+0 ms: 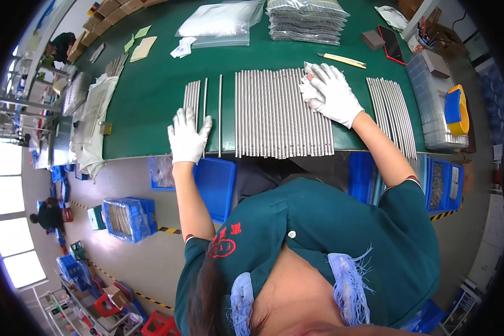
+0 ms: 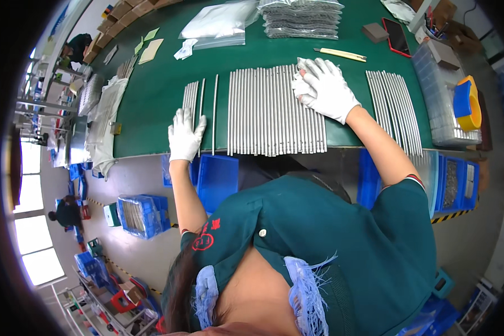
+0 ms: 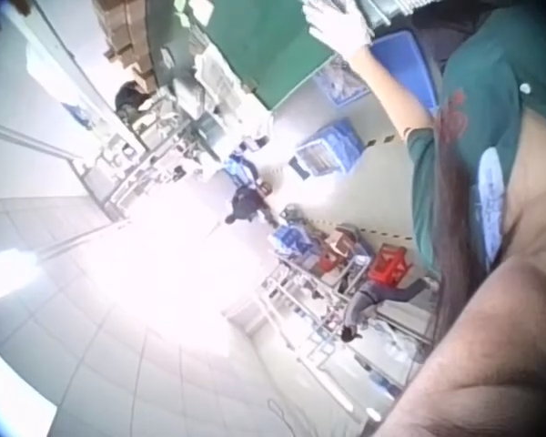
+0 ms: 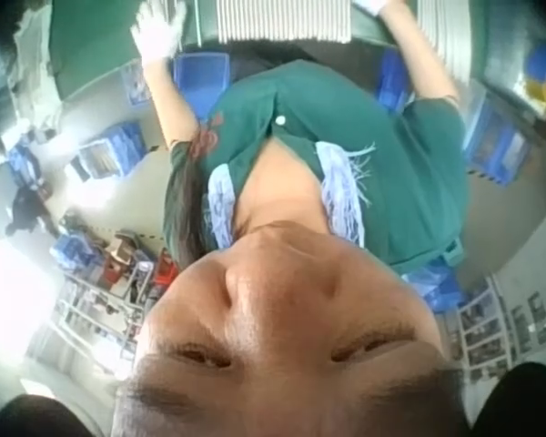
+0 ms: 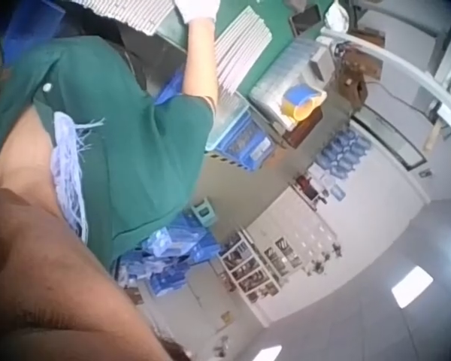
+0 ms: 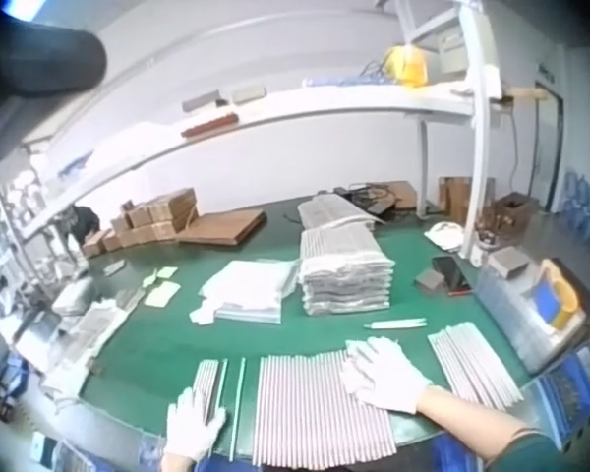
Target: Packing and cleaning metal rods using an air gun at a factory workbench.
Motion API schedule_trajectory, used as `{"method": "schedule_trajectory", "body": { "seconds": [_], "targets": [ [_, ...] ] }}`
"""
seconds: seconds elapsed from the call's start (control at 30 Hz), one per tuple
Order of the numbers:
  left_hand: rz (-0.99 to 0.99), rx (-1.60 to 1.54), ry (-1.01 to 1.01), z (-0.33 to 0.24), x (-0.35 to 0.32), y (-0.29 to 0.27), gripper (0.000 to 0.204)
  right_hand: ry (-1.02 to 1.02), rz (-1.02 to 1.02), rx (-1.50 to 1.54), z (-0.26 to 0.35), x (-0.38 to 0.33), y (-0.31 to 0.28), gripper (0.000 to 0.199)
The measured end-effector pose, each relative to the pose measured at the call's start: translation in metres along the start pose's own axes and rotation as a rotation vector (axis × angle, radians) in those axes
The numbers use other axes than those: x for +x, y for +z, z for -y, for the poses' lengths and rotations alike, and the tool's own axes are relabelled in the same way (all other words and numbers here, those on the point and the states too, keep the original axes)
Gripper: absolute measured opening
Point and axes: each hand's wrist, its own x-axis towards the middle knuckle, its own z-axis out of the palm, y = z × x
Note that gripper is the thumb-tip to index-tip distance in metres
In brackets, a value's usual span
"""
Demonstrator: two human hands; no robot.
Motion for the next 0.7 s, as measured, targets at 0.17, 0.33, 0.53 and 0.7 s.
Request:
{"method": "schedule_trajectory", "body": {
  "seconds": [0.17, 0.33, 0.53, 0.7],
  "targets": [
    [-0.035, -0.025, 0.328, -0.064, 0.0, -0.012, 0.076, -0.056, 0.023, -0.094, -0.011, 0.0, 0.011, 0.062],
    [-0.244, -0.433, 0.349, -0.054, -0.001, -0.02, 0.066, -0.113, 0.174, -0.074, -0.001, 0.005, -0.011, 0.06],
    [-0.074, -0.206, 0.283, -0.013, -0.042, -0.018, 0.077, -0.721, 0.165, 0.153, 0.072, -0.006, -0.006, 0.064],
    [-0.03, -0.075, 0.346, -0.03, -0.042, -0.022, 0.092, -0.329, 0.025, -0.102, 0.041, 0.077, 0.027, 0.061]
  ]
}}
